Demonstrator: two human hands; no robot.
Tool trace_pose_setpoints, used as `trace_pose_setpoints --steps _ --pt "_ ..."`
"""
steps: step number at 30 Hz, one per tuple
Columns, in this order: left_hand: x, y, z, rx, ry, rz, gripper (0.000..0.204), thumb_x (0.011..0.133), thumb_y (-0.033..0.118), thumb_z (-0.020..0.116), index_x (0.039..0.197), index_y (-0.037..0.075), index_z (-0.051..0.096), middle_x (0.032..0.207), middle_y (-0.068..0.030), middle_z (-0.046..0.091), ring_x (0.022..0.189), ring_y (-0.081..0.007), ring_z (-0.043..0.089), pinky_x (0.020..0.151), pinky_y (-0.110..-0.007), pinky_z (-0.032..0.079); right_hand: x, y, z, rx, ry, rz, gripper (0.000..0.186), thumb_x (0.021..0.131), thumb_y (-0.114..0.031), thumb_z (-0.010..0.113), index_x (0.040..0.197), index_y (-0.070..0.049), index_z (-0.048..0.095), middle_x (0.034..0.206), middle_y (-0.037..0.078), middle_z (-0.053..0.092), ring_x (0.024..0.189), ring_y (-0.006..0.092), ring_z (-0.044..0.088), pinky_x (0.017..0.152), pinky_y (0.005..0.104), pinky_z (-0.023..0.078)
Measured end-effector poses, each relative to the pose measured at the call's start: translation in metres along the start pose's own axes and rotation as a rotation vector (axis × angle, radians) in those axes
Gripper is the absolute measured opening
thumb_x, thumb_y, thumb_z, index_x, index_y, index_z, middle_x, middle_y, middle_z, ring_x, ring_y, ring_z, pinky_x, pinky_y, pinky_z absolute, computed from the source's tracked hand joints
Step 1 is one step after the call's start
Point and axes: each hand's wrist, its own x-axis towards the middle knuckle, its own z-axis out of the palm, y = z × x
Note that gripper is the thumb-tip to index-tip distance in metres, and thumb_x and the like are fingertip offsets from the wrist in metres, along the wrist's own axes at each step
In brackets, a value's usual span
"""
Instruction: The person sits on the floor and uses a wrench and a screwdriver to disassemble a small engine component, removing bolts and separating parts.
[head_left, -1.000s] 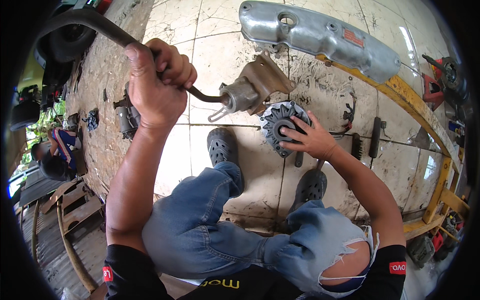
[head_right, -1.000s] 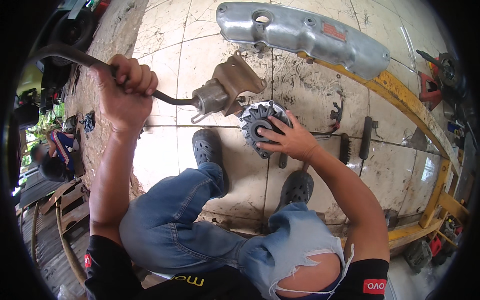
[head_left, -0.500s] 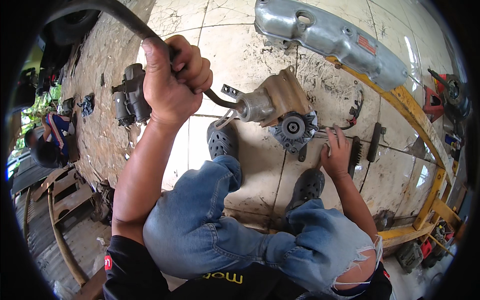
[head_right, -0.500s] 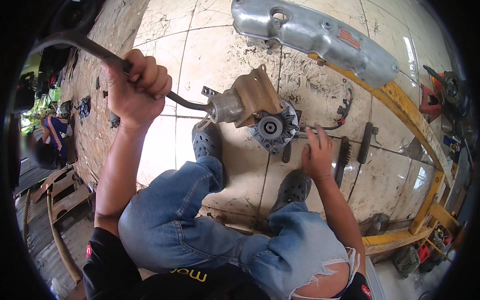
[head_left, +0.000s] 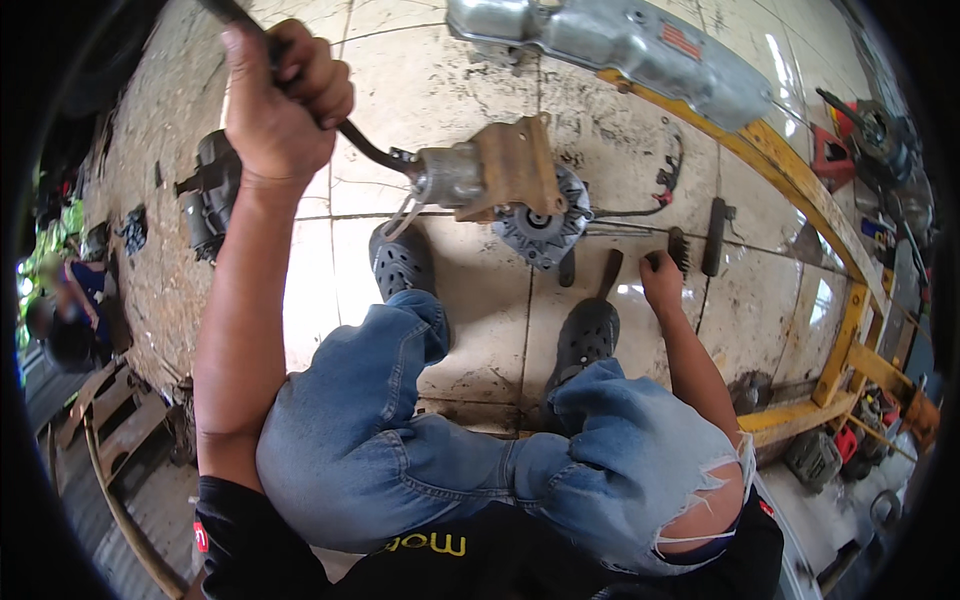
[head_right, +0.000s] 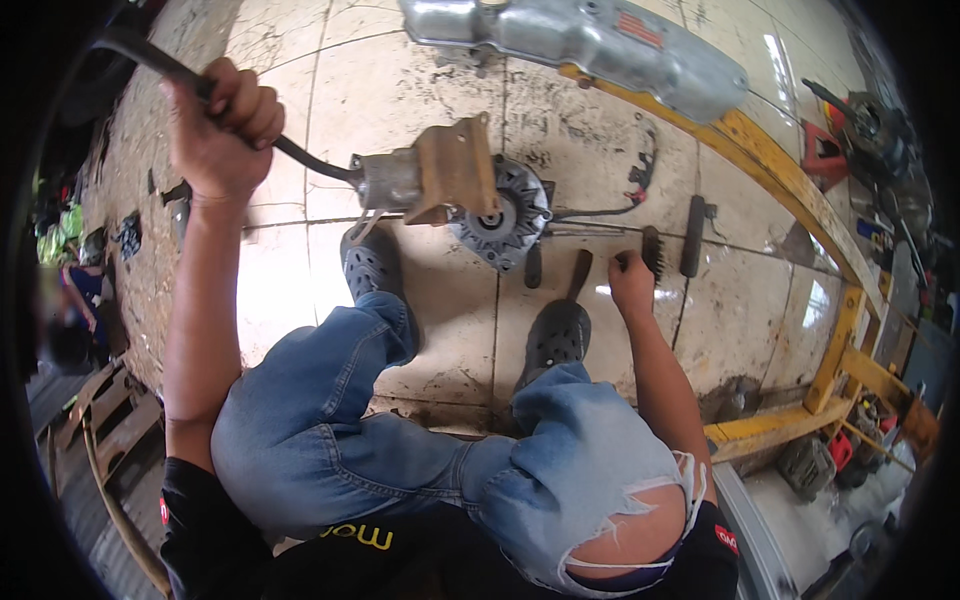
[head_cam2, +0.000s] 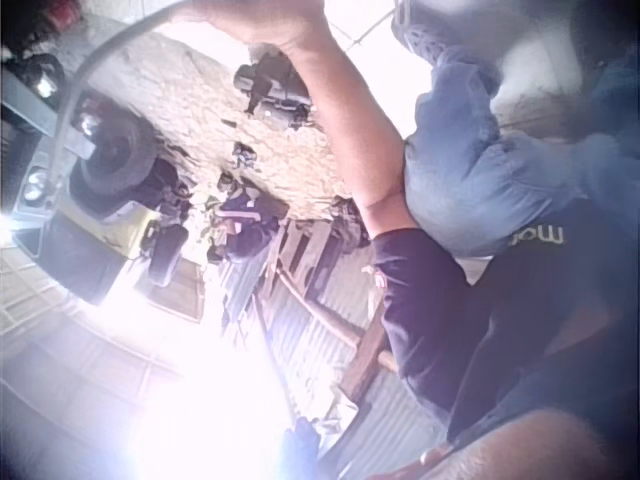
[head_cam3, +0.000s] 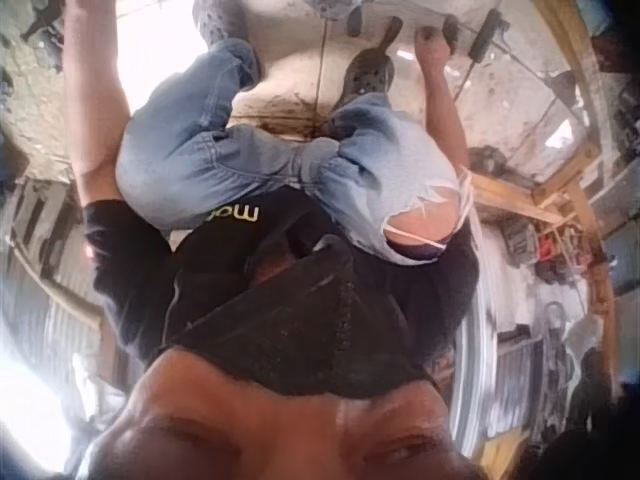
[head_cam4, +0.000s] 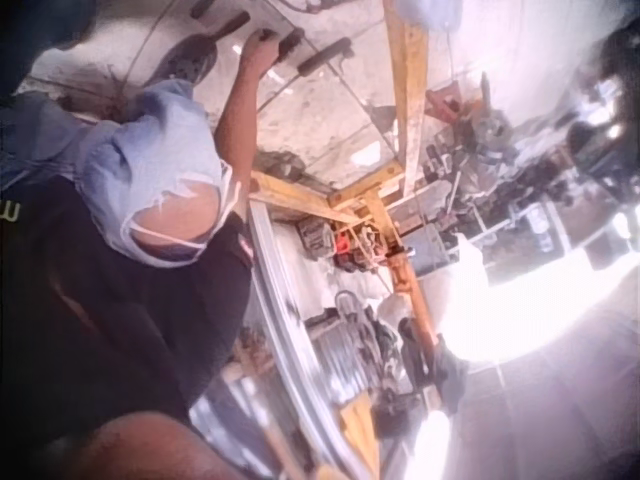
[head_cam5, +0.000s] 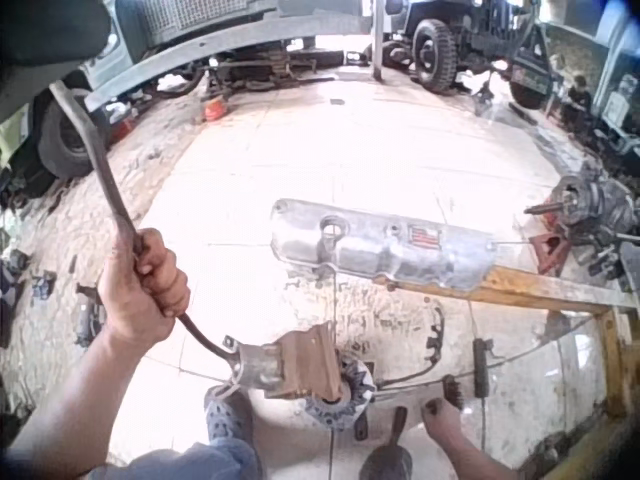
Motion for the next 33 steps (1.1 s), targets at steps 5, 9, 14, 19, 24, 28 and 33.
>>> trace_pose_setpoints --steps 5,9,14,19,24,28,33 --pt "0.006 -0.003 0.000 0.031 0.022 0.001 0.055 0.096 0.065 0.043 0.073 0.016 0.031 0.057 0.0052 0.021 0.049 -0.0085 0.017 0.046 -0.027 0.018 0.000 -0.016 0.001 -0.019 -0.068 0.036 0.028 0.087 -0.023 0.064 0.110 -0.008 0.066 0.097 0.018 0.069 0.094 0.0371 0.067 0.081 0.0438 0.053" --pt "0.004 -0.003 0.004 0.047 0.029 -0.013 0.056 0.096 0.066 0.042 0.073 0.016 0.031 0.057 0.0053 0.021 0.049 -0.0081 0.017 0.045 -0.027 0.018 0.006 -0.042 0.003 -0.322 0.028 -0.374 0.027 0.086 -0.019 0.062 0.113 -0.012 0.065 0.103 0.014 0.062 0.099 0.0343 0.063 0.080 0.0482 0.051" --pt "0.007 0.000 0.026 0.103 0.005 -0.055 0.059 0.094 0.071 0.037 0.072 0.017 0.031 0.056 0.0056 0.020 0.048 -0.0084 0.017 0.044 -0.027 0.018 0.034 -0.022 0.005 -0.652 -0.004 -0.555 0.026 0.086 -0.019 0.060 0.112 -0.016 0.064 0.103 0.013 0.060 0.098 0.0359 0.062 0.079 0.0528 0.048" --pt "0.007 -0.004 0.018 0.081 0.057 -0.140 0.061 0.095 0.070 0.037 0.068 0.016 0.030 0.056 0.0042 0.022 0.047 -0.0092 0.020 0.044 -0.027 0.020 0.030 -0.032 -0.072 -0.302 -0.401 -0.326 0.027 0.088 -0.017 0.058 0.112 -0.008 0.064 0.101 0.018 0.069 0.089 0.0357 0.066 0.081 0.0410 0.052" --pt "0.002 -0.007 0.054 0.285 0.097 0.011 0.057 0.097 0.062 0.046 0.068 0.013 0.043 0.057 0.0039 0.030 0.047 -0.0071 0.029 0.041 -0.024 0.024 0.024 -0.109 -0.183 0.192 -0.401 -0.279 0.043 0.086 -0.013 0.059 0.127 0.000 0.057 0.086 0.009 0.064 0.071 0.0162 0.059 0.064 0.0293 0.047" --pt "-0.016 -0.010 0.054 0.214 0.132 0.067 0.059 0.095 0.063 0.051 0.072 0.009 0.052 0.061 0.0052 0.034 0.050 -0.0059 0.029 0.042 -0.023 0.024 -0.028 -0.227 -0.231 0.391 -0.374 -0.410 0.039 0.091 -0.015 0.061 0.127 0.000 0.059 0.078 0.000 0.055 0.063 0.0066 0.045 0.056 0.0226 0.039" --pt "-0.034 -0.017 0.048 0.139 0.278 0.179 0.068 0.090 0.070 0.053 0.059 0.010 0.054 0.056 0.0046 0.044 0.055 -0.0077 0.038 0.051 -0.025 0.035 -0.052 -0.301 -0.207 0.459 -0.375 -0.496 0.028 0.101 -0.025 0.056 0.117 -0.003 0.063 0.077 -0.001 0.057 0.061 0.0039 0.046 0.054 0.0199 0.037"
